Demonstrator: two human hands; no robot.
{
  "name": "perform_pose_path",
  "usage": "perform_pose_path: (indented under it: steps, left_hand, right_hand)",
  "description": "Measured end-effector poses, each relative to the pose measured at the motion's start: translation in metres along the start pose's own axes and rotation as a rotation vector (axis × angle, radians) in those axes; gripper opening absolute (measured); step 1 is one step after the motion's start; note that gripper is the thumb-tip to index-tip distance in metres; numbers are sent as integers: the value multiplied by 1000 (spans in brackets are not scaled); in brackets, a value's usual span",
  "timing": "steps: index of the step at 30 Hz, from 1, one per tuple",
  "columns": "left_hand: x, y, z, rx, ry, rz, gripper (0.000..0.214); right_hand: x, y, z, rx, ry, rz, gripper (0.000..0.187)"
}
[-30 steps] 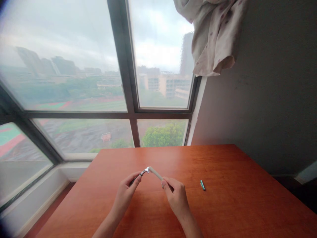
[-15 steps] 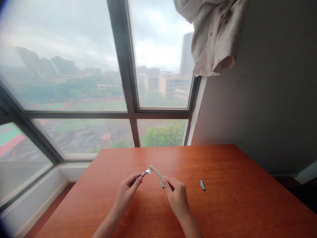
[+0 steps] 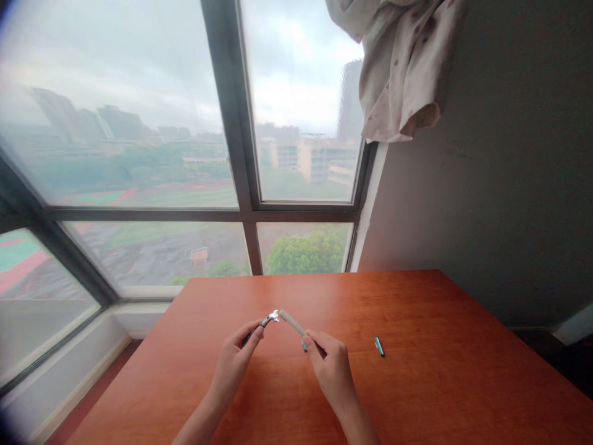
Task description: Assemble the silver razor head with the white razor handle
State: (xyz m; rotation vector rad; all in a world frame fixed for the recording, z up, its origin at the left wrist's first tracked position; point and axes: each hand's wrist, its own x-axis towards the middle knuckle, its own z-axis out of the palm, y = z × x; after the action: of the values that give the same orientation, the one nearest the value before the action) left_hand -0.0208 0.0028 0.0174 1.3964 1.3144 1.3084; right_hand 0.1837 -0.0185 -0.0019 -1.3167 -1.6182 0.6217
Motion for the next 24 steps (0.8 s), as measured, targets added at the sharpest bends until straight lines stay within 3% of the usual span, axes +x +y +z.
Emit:
perform_pose_path:
  steps: [24]
  left_hand:
    - [-1,1,0,8,-30,-6,38]
  right_hand:
    - [1,-1,1,-10,24,-4,44]
